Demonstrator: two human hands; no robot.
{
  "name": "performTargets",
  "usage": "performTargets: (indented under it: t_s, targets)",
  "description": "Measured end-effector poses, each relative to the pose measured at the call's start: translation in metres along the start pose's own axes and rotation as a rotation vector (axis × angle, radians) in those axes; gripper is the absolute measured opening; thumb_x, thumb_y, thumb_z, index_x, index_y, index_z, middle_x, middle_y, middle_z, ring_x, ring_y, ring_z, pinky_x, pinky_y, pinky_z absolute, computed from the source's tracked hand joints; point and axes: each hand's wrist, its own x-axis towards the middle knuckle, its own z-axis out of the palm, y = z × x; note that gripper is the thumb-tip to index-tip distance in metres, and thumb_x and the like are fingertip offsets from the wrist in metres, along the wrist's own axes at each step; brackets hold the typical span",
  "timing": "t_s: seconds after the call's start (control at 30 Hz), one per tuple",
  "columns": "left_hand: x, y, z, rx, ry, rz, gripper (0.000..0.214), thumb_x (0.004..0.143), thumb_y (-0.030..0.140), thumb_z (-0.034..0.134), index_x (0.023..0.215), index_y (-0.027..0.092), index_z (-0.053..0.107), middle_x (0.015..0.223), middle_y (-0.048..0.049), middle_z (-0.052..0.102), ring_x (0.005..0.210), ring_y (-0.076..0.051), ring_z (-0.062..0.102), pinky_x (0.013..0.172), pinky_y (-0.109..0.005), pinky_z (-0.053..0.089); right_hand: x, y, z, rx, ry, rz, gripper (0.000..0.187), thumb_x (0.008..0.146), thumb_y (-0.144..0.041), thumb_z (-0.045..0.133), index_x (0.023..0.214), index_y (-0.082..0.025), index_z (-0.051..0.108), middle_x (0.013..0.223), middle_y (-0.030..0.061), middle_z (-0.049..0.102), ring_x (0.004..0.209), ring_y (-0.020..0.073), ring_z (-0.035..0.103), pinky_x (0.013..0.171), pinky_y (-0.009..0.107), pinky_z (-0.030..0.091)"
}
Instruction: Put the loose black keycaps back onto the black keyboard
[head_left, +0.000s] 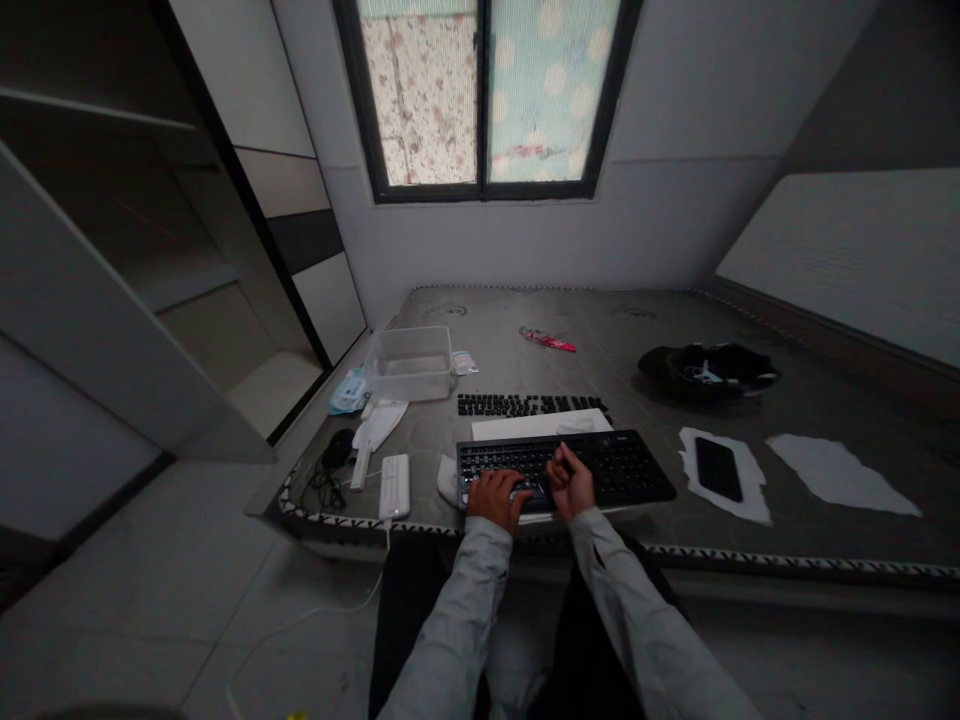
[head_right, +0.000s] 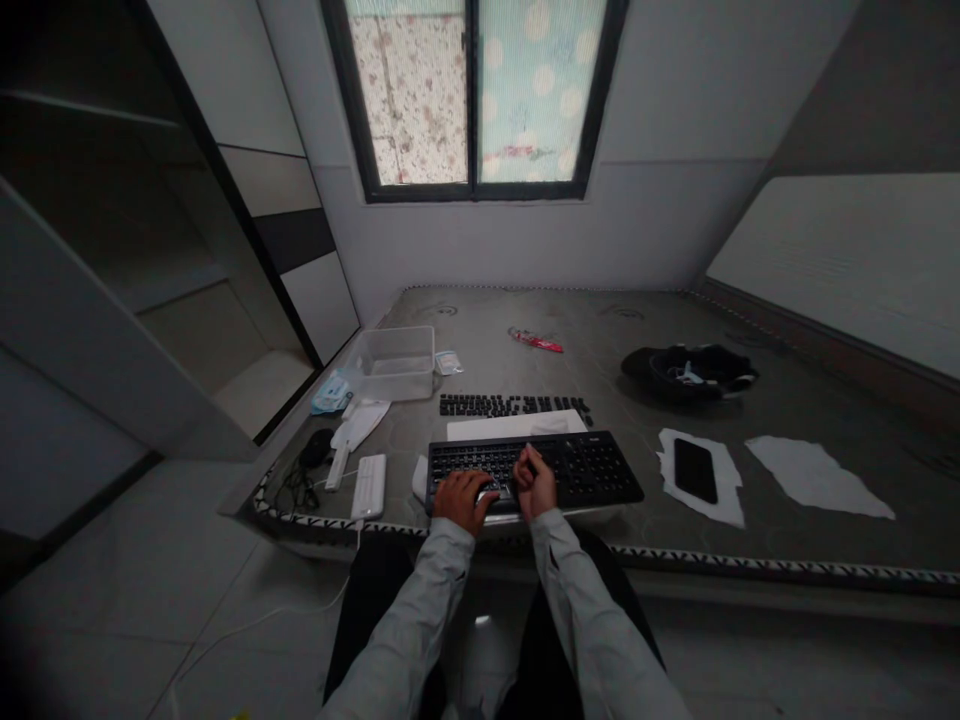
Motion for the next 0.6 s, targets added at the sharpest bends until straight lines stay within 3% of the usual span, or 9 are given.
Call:
performTargets:
  t_s: [0.6]
  targets:
    - [-0.002,-0.005,0.001,-0.032,-0.011,0.010,0.030,0.078,0.045,0.066,0.105,0.032,0.065,0.116,-0.0005,0.063,0.106,-0.021,0.055,0.090,-0.039,0.042,0.006,0.020,0.015,-0.014,-0.056,0.109,0.034,0.069,-0.047,0.069,0.059,-0.020,0.049,0.041,-0.0092,0.027,0.038,0.0055,0.024,0.036,0.020,0.017]
